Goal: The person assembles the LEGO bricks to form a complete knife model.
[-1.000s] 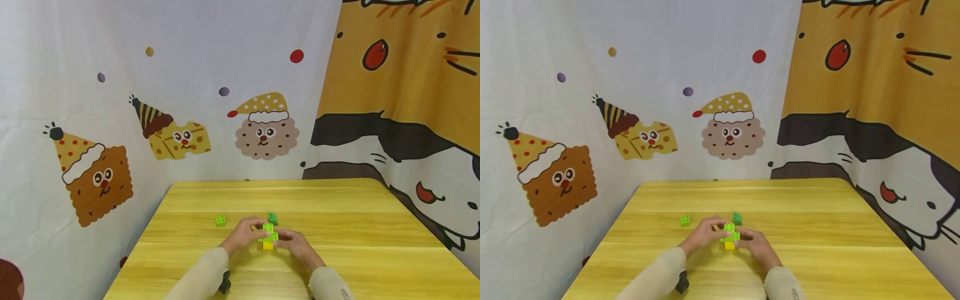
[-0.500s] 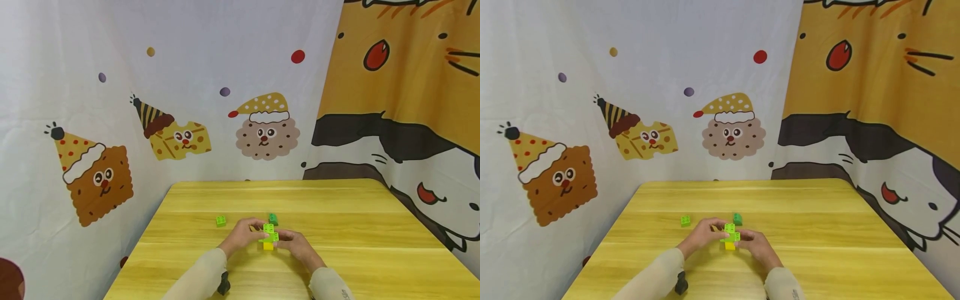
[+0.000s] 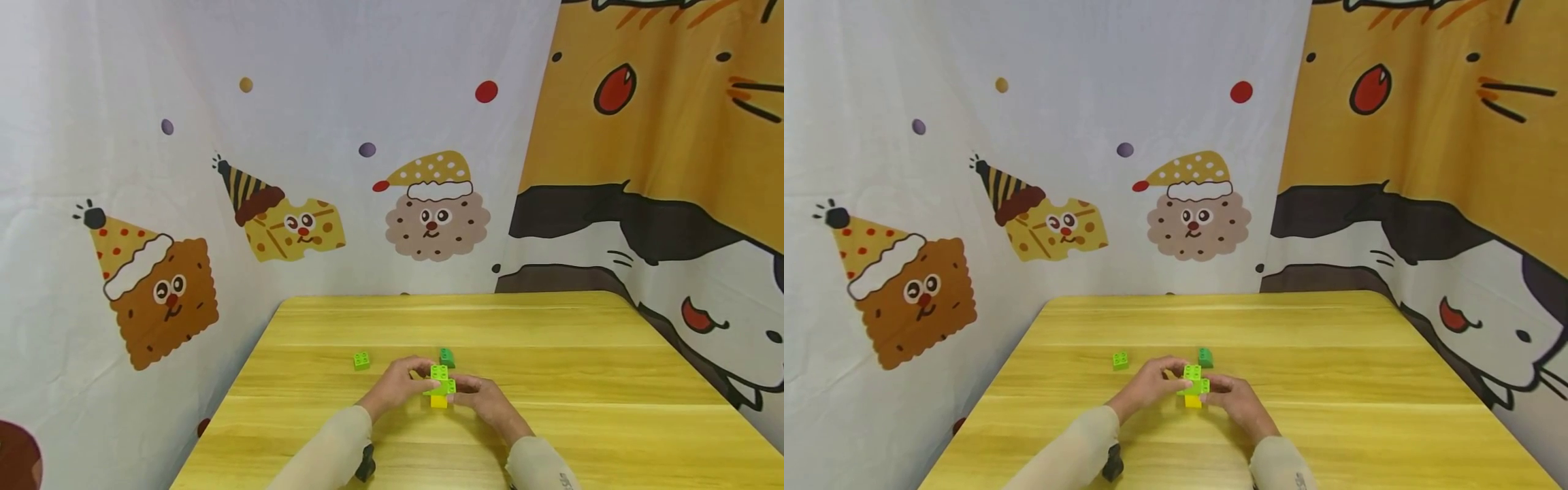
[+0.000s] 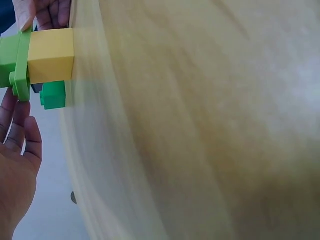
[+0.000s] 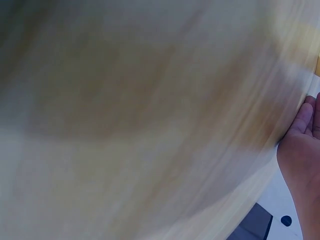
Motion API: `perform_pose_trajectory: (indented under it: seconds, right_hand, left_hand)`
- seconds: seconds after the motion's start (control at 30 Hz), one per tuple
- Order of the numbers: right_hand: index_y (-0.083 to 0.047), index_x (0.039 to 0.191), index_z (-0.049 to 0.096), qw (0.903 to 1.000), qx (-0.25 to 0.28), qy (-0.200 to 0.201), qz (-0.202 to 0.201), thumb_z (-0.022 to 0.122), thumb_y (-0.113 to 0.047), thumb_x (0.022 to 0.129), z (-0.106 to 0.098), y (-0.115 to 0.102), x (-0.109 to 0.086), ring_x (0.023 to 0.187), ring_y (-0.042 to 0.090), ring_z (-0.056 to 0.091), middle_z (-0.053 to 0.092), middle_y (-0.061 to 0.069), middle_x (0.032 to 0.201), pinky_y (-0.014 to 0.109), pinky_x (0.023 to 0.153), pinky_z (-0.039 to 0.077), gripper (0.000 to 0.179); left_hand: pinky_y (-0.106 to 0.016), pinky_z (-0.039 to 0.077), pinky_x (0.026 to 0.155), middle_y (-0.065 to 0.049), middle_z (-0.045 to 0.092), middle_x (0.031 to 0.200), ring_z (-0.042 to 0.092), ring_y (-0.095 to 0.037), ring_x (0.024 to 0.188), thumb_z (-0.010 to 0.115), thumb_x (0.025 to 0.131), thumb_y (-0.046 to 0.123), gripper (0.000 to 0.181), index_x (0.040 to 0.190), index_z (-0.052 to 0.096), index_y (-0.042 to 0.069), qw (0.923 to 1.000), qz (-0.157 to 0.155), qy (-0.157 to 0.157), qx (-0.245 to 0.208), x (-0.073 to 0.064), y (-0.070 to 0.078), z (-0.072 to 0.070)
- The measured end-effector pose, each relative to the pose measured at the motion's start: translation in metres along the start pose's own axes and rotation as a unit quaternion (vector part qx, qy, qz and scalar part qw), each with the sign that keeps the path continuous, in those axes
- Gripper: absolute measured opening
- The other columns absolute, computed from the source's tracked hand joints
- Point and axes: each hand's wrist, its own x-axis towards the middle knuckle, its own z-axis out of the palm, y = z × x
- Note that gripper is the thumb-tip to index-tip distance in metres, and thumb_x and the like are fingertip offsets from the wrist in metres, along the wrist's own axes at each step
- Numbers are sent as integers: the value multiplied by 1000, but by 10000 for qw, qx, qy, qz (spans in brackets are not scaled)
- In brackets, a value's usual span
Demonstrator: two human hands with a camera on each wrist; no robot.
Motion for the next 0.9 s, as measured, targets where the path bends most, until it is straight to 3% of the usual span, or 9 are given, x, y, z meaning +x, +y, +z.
perform_pose_trajectory:
  seconds: [0.5, 0.9]
  right_hand:
    - [-4, 129, 65, 10000, 36, -72, -40, 79, -27, 86, 0, 1, 0, 118, 34, 56, 65, 13, 126, 56, 100, 41, 51]
    - [-5, 130, 65, 9999, 30, -126, -59, 80, -26, 85, -1, -2, 0, 115, 32, 58, 65, 13, 124, 60, 99, 40, 52]
  left_hand:
    - [-31, 46, 79, 11, 62, 103, 56, -18, 100, 72, 92, 35, 29, 120, 70, 29, 10000, 37, 63, -48, -1, -3, 2]
    - [-31, 45, 80, 12, 61, 104, 55, -15, 100, 72, 91, 36, 31, 120, 71, 26, 9999, -47, 72, 105, -4, 0, 0]
